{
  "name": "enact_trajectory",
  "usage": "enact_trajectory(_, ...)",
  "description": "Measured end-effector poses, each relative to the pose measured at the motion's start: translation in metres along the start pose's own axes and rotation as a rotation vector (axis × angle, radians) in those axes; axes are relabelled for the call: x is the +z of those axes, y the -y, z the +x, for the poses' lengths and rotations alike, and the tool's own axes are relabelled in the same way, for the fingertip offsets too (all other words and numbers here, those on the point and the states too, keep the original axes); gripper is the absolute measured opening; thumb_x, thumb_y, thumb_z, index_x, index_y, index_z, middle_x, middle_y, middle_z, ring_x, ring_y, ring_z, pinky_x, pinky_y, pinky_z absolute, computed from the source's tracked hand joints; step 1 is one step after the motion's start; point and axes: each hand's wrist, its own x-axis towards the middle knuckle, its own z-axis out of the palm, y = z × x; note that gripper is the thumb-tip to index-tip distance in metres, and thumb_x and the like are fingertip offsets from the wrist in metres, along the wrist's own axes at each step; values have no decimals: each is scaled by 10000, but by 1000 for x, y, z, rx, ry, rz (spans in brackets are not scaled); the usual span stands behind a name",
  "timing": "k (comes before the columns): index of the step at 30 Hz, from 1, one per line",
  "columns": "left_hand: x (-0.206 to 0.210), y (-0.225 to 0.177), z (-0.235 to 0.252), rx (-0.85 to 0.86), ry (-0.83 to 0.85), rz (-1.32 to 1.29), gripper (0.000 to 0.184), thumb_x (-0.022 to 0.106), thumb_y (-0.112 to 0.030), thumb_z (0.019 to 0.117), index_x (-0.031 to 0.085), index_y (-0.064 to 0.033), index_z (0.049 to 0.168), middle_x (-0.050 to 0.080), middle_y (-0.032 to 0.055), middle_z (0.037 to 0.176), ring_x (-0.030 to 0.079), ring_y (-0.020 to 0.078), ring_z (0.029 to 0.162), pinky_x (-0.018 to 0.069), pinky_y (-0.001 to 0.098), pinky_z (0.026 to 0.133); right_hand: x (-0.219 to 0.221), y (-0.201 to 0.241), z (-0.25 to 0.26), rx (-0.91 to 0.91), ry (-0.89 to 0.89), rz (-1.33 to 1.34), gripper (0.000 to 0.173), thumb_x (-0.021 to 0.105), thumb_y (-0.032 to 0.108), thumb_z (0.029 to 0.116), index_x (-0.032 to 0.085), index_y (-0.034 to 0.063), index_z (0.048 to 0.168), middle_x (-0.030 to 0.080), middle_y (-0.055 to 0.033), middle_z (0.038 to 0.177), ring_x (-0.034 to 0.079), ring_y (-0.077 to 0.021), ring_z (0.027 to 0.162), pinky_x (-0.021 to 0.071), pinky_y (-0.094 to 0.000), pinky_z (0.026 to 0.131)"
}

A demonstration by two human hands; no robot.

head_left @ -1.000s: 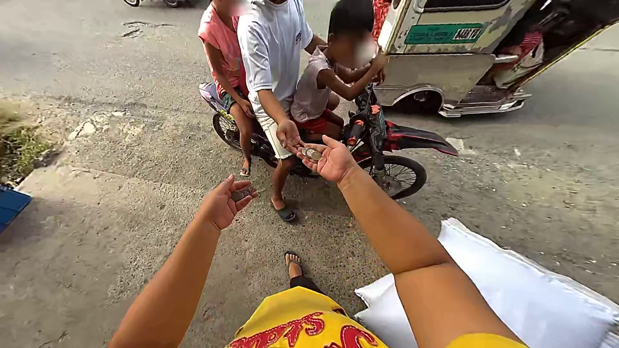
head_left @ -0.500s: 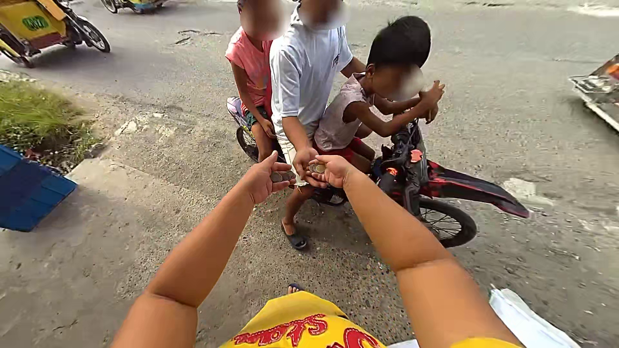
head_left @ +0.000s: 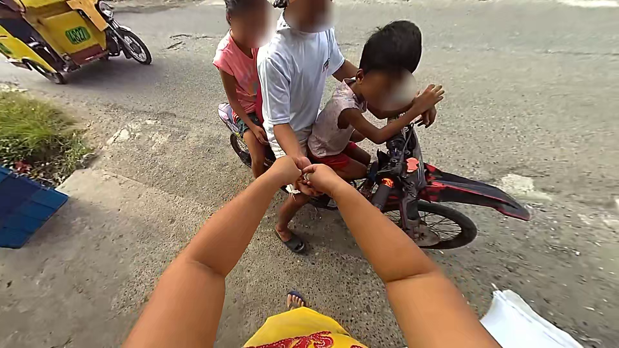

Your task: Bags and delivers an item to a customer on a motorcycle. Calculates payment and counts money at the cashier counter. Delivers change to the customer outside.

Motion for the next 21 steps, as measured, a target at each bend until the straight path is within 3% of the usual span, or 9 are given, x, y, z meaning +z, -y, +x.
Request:
enact_trajectory(2, 3, -10, 3, 86, 17, 215, 213, 647, -81, 950, 748, -50, 1135, 712, 201, 1158, 659, 375, 1138, 493, 612, 990, -1, 1, -3, -26, -29, -63, 270, 567, 121, 1017, 679, 68, 1257, 700, -188, 1115, 690, -321, 964, 555, -560, 853)
enact_trajectory(5, 9, -22, 5, 140, 10, 332, 196, 671, -11, 898, 730, -17, 1085, 712, 214, 1099, 669, 392, 1088, 512, 610, 950, -1, 2, -6, -96, -98, -135, 218, 697, 91, 919, 714, 50, 1133, 716, -193, 1068, 690, -355, 1005, 536, -611, 893)
enact_trajectory(9, 10, -26, 11, 123, -17, 355, 157, 697, -33, 898, 738, -6, 1047, 711, 219, 1093, 669, 395, 1086, 518, 611, 947, -5, -1, -4, -109, -133, -128, 275, 708, 106, 922, 700, 50, 1191, 719, -194, 1124, 684, -362, 1074, 525, -617, 946)
enact_trajectory(11, 6, -25, 9, 118, -22, 305, 172, 670, -17, 907, 742, -4, 1063, 712, 224, 1100, 669, 395, 1088, 509, 613, 952, -7, -7, 0, -79, -118, -37, 353, 680, 69, 931, 661, 63, 1283, 710, -191, 1160, 694, -340, 1056, 549, -580, 928)
enact_trajectory(14, 4, -11, 18, 111, -51, 216, 195, 704, -74, 911, 751, -18, 1091, 714, 219, 1141, 660, 390, 1135, 493, 622, 1004, -9, -12, 0, -58, -129, 57, 412, 683, 25, 910, 651, 87, 1316, 723, -153, 1174, 701, -300, 1053, 556, -551, 929)
enact_trajectory(16, 5, -6, 21, 99, -60, 190, 214, 712, -98, 915, 750, -24, 1112, 708, 222, 1160, 648, 392, 1161, 480, 622, 1022, -8, -13, -3, -85, -163, -25, 388, 685, 58, 920, 659, 92, 1306, 737, -126, 1176, 705, -294, 1090, 557, -556, 953)
enact_trajectory(21, 11, -14, 25, 112, -68, 274, 183, 668, -88, 940, 746, -4, 1083, 710, 240, 1135, 659, 414, 1139, 494, 633, 993, 0, 5, -12, -104, -209, -290, 366, 704, 103, 907, 678, 40, 1267, 698, -227, 1201, 659, -406, 1157, 511, -624, 989)
